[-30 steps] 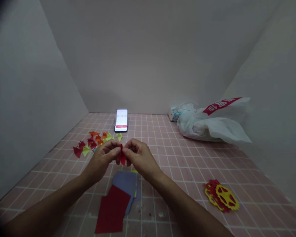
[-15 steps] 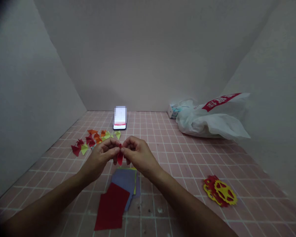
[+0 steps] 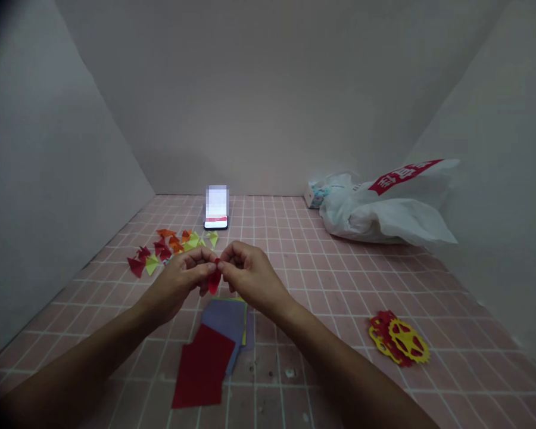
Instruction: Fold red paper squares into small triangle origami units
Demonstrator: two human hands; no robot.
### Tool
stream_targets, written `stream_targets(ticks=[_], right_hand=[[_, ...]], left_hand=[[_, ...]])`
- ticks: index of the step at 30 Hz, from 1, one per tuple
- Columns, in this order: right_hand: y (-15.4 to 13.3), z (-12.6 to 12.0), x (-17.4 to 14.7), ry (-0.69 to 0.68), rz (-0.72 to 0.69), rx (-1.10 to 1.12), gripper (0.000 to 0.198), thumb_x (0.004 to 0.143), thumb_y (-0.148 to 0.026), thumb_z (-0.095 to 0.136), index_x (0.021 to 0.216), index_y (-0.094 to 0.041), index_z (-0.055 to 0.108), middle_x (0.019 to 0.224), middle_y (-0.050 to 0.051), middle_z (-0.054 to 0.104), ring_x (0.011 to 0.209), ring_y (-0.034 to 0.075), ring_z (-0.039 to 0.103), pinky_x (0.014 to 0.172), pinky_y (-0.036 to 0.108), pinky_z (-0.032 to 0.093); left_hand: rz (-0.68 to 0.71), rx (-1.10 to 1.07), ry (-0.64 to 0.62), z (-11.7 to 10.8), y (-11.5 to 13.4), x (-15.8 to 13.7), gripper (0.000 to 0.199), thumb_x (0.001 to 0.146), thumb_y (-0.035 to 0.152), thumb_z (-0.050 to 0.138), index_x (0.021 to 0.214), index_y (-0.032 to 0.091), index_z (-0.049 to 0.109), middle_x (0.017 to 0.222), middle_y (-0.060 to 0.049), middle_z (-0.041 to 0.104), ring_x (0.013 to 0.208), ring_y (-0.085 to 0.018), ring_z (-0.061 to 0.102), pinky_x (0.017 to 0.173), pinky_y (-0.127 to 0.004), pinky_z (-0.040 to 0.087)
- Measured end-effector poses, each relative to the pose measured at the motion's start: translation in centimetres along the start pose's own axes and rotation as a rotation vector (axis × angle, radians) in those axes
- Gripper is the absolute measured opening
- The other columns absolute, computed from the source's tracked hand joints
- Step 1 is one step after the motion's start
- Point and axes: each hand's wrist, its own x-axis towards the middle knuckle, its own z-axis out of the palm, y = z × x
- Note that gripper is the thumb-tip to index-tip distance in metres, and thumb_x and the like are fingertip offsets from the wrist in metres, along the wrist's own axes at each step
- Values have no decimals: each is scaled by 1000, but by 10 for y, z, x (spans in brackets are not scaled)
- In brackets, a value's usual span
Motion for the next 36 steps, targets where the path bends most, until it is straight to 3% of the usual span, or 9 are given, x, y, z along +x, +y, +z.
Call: stream_targets(ticks=[8, 15, 24, 30, 36], right_hand=[[1, -2, 0, -18, -26, -84, 10, 82, -20, 54, 73, -18, 53, 60, -3, 54, 50, 10, 52, 48, 23, 41], [4, -7, 2, -37, -131, -340, 19, 88, -24, 55, 70, -18, 54, 61, -2, 56, 55, 11, 52, 52, 22, 38], [3, -12, 3, -120, -97, -232, 18, 89, -20, 49, 71, -19, 51, 59, -3, 56, 52, 10, 53, 50, 22, 41], [5, -13, 4, -117, -119, -297, 22, 90, -28, 55, 71, -18, 54, 60, -2, 58, 54, 10, 53, 51, 22, 39], [5, -14, 3, -115, -143, -330, 20, 90, -21, 50, 71, -18, 54, 59, -2, 57, 53, 10, 53, 52, 23, 39]], left_hand=[[-20, 41, -23, 1, 5, -1, 11, 75, 26, 64, 75, 16, 59, 57, 3, 57, 48, -9, 47, 48, -22, 36], [-32, 217, -34, 4, 7, -2, 3, 74, 19, 59, 75, 17, 57, 56, 1, 61, 47, -10, 48, 47, -21, 36], [-73, 137, -66, 1, 7, 0, 12, 73, 27, 64, 70, 17, 58, 58, 2, 59, 46, -8, 46, 46, -21, 35], [-65, 171, -66, 2, 5, -1, 11, 75, 27, 62, 74, 16, 60, 59, 1, 60, 49, -9, 47, 48, -22, 36], [-29, 241, -68, 1, 6, -2, 11, 78, 26, 63, 76, 15, 61, 60, 1, 61, 49, -8, 45, 48, -21, 34]])
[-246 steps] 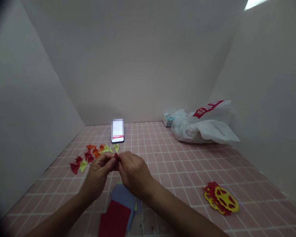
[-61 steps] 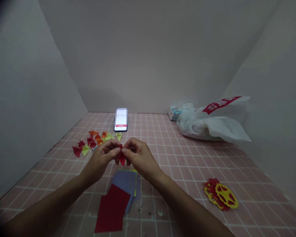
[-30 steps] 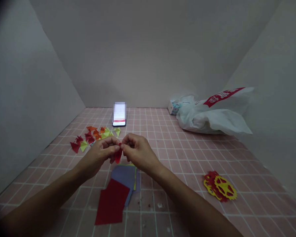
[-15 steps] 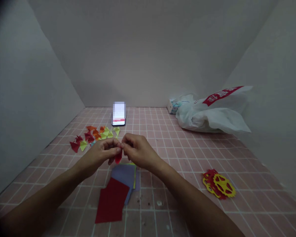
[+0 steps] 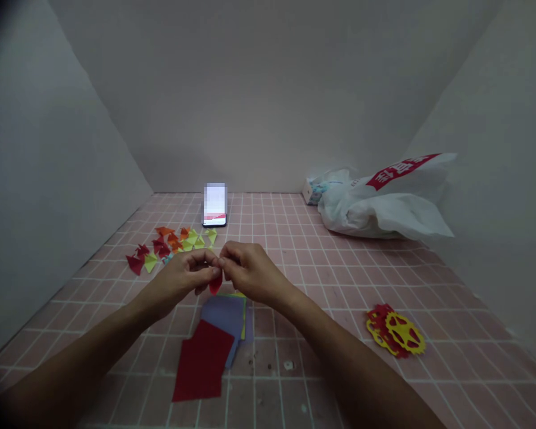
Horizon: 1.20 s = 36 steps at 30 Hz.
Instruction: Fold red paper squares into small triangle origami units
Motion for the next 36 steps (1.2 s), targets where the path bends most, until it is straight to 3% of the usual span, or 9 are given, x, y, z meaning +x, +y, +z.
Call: stream_targets(ticks=[6, 10, 14, 21, 26, 31, 36], right_hand=[[2, 3, 2, 68, 18, 207, 27, 96, -32, 42, 73, -19, 48, 61, -4, 52, 50, 9, 51, 51, 24, 43], [0, 11, 1, 72, 56, 207, 31, 94, -43, 48, 75, -19, 50, 63, -3, 52, 51, 11, 52, 50, 24, 42], [-3, 20, -1, 153, 81, 44, 27, 90, -37, 57, 71, -18, 54, 61, -2, 53, 54, 11, 51, 50, 24, 37], [4, 31, -4, 317, -42, -267, 14, 82, -10, 53, 71, -18, 51, 62, -1, 56, 56, 13, 50, 55, 26, 31], [10, 37, -6, 423, -143, -369, 13, 82, -9, 51, 78, -20, 45, 66, -1, 54, 57, 13, 50, 57, 26, 32], [11, 38, -6, 477, -239, -375, 13, 85, -9, 49, 80, -20, 46, 72, 1, 55, 62, 15, 53, 60, 27, 36], [12, 33, -4, 476, -196, -37, 3, 94, -22, 49, 93, -20, 52, 80, 2, 59, 69, 15, 59, 64, 27, 44]], left_hand=[[69, -92, 202, 1, -1, 1, 13, 81, 27, 63, 80, 16, 56, 62, 3, 58, 50, -8, 49, 49, -21, 41], [136, -42, 359, 1, -3, 1, 13, 84, 27, 61, 82, 18, 51, 64, 4, 58, 51, -10, 56, 52, -23, 47], [273, 147, 461, 4, -8, -1, 10, 85, 24, 58, 82, 19, 50, 73, 2, 57, 58, -12, 61, 56, -26, 51], [612, 633, 595, 7, -20, -3, 10, 85, 12, 55, 81, 19, 49, 79, 0, 51, 67, -13, 54, 62, -26, 46], [644, 795, 603, 7, -21, -4, 14, 83, 11, 56, 77, 19, 46, 71, 3, 48, 60, -12, 48, 60, -27, 40], [452, 573, 528, 10, -19, -3, 9, 84, 12, 54, 80, 19, 49, 72, 3, 53, 62, -12, 53, 60, -27, 42], [257, 24, 478, 15, -13, -2, 10, 83, 21, 58, 84, 20, 48, 74, 5, 53, 55, -10, 54, 52, -24, 48]])
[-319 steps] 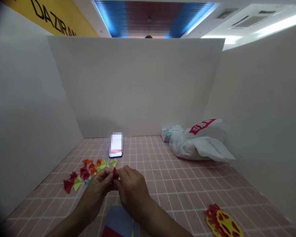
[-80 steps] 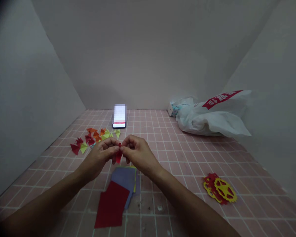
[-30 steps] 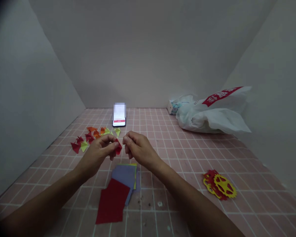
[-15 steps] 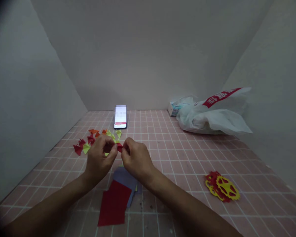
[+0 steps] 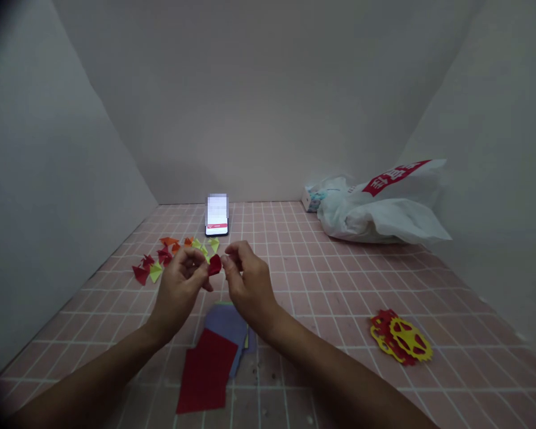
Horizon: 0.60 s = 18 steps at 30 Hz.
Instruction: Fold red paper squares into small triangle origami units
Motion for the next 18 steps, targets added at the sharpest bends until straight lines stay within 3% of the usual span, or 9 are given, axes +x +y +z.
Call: stream_targets(ticks=[5, 13, 18], right_hand=[[5, 2, 2, -26, 62, 132, 8, 91, -27, 57, 94, -20, 55, 84, 1, 59, 71, 14, 58, 64, 27, 46], [8, 4, 2, -59, 115, 292, 7, 91, -26, 57, 88, -20, 58, 79, 0, 61, 67, 13, 59, 60, 25, 46], [10, 5, 2, -56, 130, 286, 5, 90, -24, 58, 90, -19, 59, 82, 1, 62, 70, 13, 61, 61, 26, 48]], left_hand=[[-156, -306, 33, 4, 3, 0, 24, 79, 29, 69, 87, 19, 48, 77, 4, 57, 57, -9, 58, 56, -25, 56], [-217, -293, -48, 4, 6, -4, 30, 80, 23, 65, 107, 15, 55, 71, 6, 55, 53, -8, 61, 57, -22, 54], [-228, -255, -64, 4, 7, -5, 31, 80, 24, 64, 109, 14, 56, 72, 6, 53, 54, -8, 62, 59, -23, 55]])
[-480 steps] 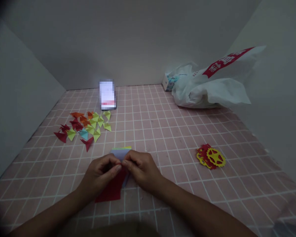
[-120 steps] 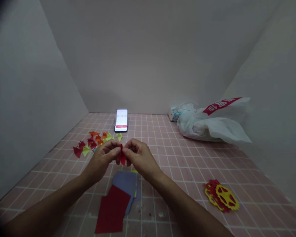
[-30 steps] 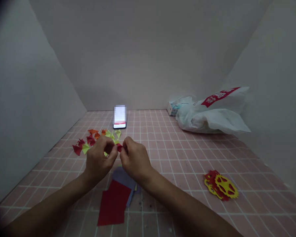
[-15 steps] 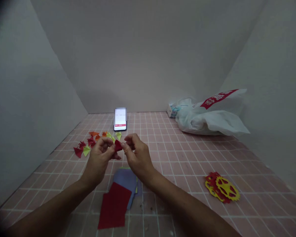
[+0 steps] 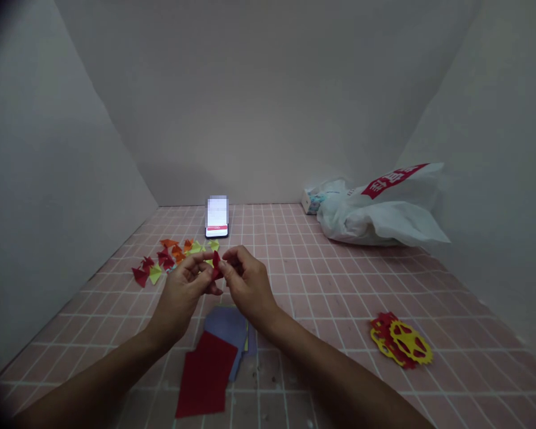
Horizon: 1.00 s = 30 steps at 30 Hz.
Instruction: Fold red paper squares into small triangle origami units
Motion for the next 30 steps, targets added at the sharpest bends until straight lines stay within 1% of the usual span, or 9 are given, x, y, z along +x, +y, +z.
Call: stream_targets(ticks=[5, 8, 12, 15, 21, 24, 27, 30], right_hand=[[-3, 2, -2, 9, 33, -39, 4, 87, -19, 56, 85, -19, 60, 78, 1, 63, 67, 13, 60, 60, 25, 48], [-6, 3, -3, 27, 56, -35, 4, 86, -20, 58, 82, -19, 59, 75, 0, 62, 64, 12, 59, 58, 24, 47], [-10, 5, -2, 41, 142, 102, 8, 83, -25, 61, 79, -20, 56, 73, -2, 59, 60, 11, 57, 53, 23, 48], [-9, 5, -1, 40, 201, 210, 11, 81, -26, 64, 79, -19, 56, 73, -3, 58, 58, 10, 55, 52, 22, 47], [-2, 6, 0, 20, 262, 285, 13, 76, -23, 67, 82, -19, 56, 65, -5, 57, 53, 9, 53, 49, 22, 43], [0, 5, 1, 5, 273, 284, 13, 75, -22, 66, 82, -19, 56, 66, -5, 59, 53, 9, 54, 50, 22, 44], [0, 4, 2, 1, 281, 272, 13, 74, -21, 66, 80, -19, 55, 64, -5, 58, 51, 8, 52, 49, 22, 43], [0, 3, 3, -5, 286, 281, 14, 73, -23, 67, 79, -19, 55, 61, -6, 56, 48, 8, 51, 47, 22, 41]], left_hand=[[26, 40, -2, 1, -6, -2, 29, 82, 24, 64, 109, 16, 57, 74, 6, 53, 58, -9, 63, 60, -24, 56], [51, 90, 10, 3, -8, -3, 27, 83, 25, 63, 108, 17, 58, 75, 5, 53, 59, -10, 63, 59, -24, 56], [98, 140, 21, 4, -10, -2, 25, 85, 24, 61, 109, 18, 58, 73, 6, 54, 59, -9, 62, 59, -23, 56], [139, 185, 20, 3, -12, -1, 25, 85, 22, 59, 110, 19, 60, 74, 5, 56, 60, -10, 62, 59, -23, 56], [169, 266, 22, -1, -14, 0, 27, 84, 21, 59, 110, 17, 64, 77, 2, 61, 61, -12, 63, 60, -26, 56], [137, 260, -1, -2, -13, 2, 25, 83, 21, 59, 108, 16, 65, 76, 1, 60, 60, -12, 63, 61, -27, 56], [63, 166, -40, -5, -12, 4, 24, 83, 24, 62, 105, 15, 65, 72, 2, 60, 60, -13, 64, 60, -27, 56], [30, 57, -92, -8, -13, 8, 23, 85, 29, 63, 103, 15, 65, 75, 0, 62, 61, -13, 63, 60, -26, 56]])
